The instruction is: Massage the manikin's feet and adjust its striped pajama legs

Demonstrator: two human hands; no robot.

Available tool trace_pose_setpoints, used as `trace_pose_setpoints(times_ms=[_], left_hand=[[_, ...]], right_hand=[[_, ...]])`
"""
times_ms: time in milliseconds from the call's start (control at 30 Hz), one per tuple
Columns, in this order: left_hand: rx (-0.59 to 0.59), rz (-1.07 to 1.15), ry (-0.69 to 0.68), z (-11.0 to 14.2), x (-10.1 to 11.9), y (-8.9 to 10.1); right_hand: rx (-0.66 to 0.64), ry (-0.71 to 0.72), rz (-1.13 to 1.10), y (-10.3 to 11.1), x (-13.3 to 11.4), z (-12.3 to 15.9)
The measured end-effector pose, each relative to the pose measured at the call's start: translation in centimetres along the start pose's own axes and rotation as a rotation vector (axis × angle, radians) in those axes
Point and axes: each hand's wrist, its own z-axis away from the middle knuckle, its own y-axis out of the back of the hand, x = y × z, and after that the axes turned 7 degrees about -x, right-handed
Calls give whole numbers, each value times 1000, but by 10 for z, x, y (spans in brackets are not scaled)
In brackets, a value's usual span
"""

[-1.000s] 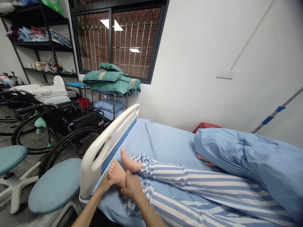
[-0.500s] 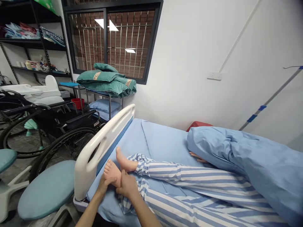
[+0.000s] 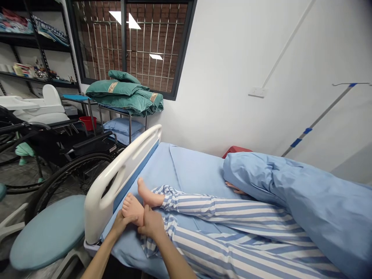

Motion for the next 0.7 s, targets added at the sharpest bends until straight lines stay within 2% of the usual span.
trace_pose_setpoints(times_ms=[167,267,367,500,567,700], left_hand=[[-3,-294,43,6,24,12],[2,-342,32,5,24,16],[-18,-219,6,-1,11,9],[170,101,-58,-9,-15,-13],[213,182,-59,-10,-23,-20],[145,153,-30,-11,-25,-17]], right_hand=[[15,2,1,1,-1,2],[19,-5,6,0,-1,3],[23,-8,5,-1,0,1],[17,-9,19,-4,1,-2],[15,-12,31,-4,2,-4],[17,-13,46,-4,2,-5]])
